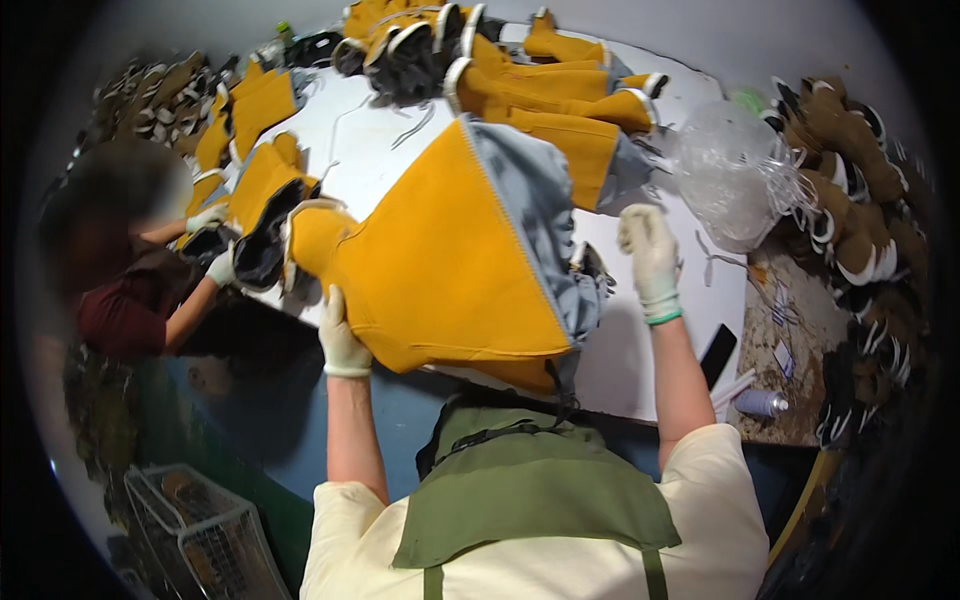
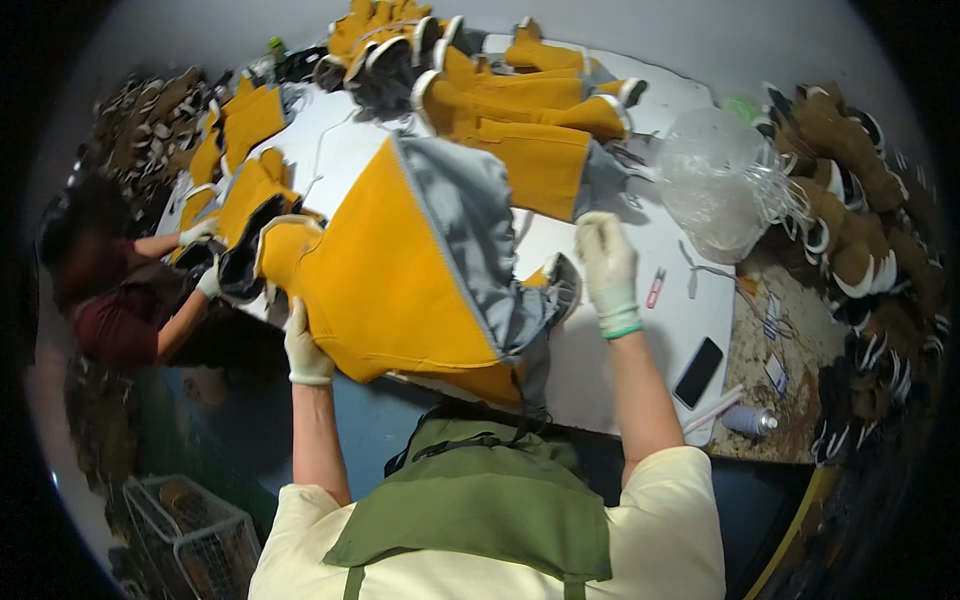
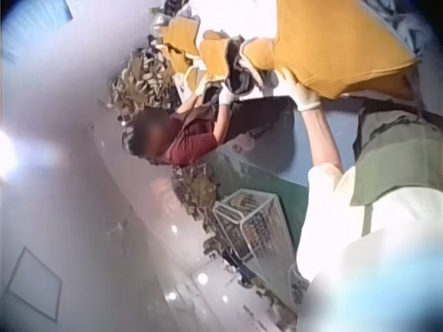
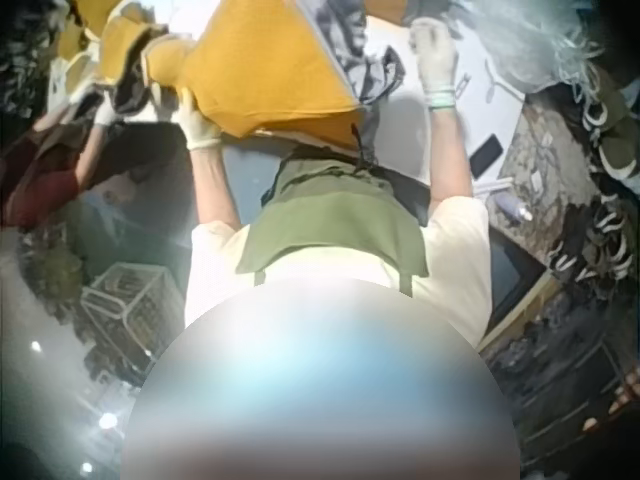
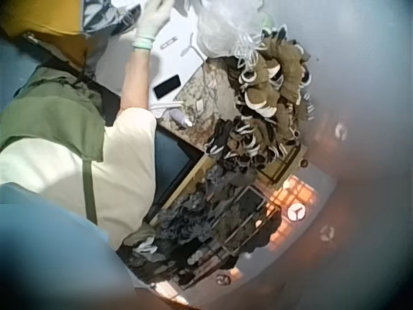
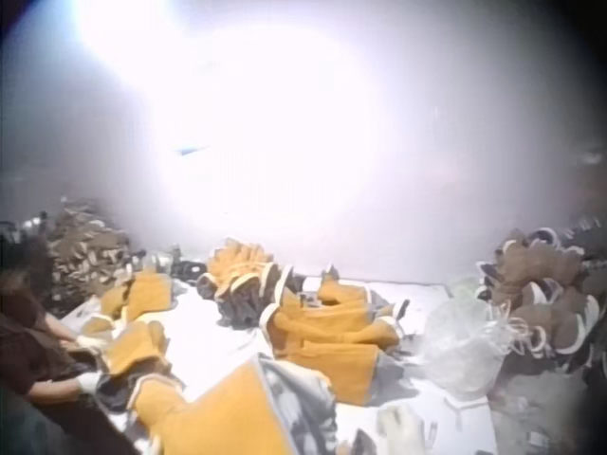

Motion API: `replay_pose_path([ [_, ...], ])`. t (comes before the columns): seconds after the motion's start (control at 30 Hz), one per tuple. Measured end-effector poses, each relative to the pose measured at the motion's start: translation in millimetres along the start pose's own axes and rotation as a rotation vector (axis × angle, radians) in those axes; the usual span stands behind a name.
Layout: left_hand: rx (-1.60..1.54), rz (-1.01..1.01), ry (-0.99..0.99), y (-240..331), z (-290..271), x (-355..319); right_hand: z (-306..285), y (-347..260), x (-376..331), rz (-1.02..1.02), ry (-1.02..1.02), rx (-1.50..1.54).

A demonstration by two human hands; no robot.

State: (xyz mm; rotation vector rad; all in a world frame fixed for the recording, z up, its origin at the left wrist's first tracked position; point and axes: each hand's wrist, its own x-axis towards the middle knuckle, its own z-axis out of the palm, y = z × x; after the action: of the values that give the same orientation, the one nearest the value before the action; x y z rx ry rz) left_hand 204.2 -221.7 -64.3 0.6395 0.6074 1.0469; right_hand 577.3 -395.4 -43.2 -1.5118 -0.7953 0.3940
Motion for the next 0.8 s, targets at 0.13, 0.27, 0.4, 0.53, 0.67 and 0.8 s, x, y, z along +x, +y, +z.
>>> replay_pose_path([
  [0.13,0.073,0.078,0.028,-8.8,4.3,9.9,6.5,-41.9,13.9,-0.194,-0.110,0.104],
  [0.27,0.162,-0.014,-0.040,-9.8,32.4,7.2,24.0,-60.1,37.8,-0.141,-0.272,-0.007],
  [0.4,0.180,0.003,-0.022,-15.0,28.2,13.4,34.3,-63.8,39.4,0.130,-0.547,0.251],
  [0.53,0.236,0.177,0.006,-12.8,22.4,25.2,41.6,-89.4,17.3,0.149,-0.576,0.466],
  [0.67,0.293,0.357,0.056,-9.3,16.0,39.7,55.9,-110.5,3.9,0.051,-0.468,0.231],
  [0.8,0.356,0.275,0.204,-2.0,36.4,49.9,89.2,-121.5,-24.0,0.046,-0.190,0.044],
])
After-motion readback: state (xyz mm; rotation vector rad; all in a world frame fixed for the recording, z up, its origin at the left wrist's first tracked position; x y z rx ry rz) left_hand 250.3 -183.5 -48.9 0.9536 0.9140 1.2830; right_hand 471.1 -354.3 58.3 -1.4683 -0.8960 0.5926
